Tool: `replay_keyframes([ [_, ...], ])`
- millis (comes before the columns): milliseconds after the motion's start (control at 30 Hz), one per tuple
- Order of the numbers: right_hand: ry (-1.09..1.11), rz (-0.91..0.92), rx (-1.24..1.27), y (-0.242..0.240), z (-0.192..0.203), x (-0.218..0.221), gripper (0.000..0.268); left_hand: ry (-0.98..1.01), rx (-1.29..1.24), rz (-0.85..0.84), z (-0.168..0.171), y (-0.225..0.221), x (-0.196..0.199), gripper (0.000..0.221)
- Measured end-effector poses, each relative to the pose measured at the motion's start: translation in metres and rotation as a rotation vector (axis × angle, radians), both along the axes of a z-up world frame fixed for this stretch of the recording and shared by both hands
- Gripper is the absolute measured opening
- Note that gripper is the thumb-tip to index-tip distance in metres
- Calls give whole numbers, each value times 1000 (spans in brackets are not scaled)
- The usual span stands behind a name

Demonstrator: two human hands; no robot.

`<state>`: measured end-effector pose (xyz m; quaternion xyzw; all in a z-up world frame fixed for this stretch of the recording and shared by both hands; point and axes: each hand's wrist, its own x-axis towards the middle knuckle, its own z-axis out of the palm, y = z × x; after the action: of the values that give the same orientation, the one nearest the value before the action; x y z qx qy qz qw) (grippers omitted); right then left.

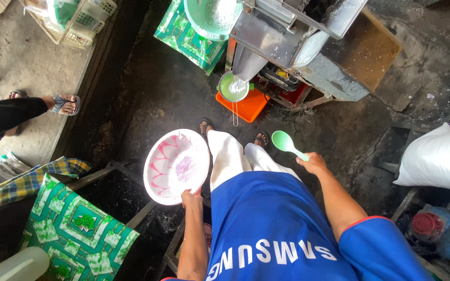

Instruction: The person scoops shredded coconut from a bowl into a larger pink bin and then refills the shredding machine with more coconut meat from a white bag.

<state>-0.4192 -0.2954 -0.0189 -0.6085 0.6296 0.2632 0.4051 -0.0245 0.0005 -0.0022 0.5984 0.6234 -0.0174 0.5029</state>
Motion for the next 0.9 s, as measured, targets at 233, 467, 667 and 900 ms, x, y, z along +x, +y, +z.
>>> replay_keyframes([
  [233,21,-16,5,6,11,0,39,-65,-49,94,-5,11,-5,81],
  [467,-78,-103,83,-11,49,57,31,-44,-45,58,-5,17,-6,82],
  [667,-123,-33,47,-15,34,66,28,-29,-54,39,-9,18,-7,82],
  [900,69,57,-25,0,16,46,29,-49,-97,57,-11,20,-4,81],
])
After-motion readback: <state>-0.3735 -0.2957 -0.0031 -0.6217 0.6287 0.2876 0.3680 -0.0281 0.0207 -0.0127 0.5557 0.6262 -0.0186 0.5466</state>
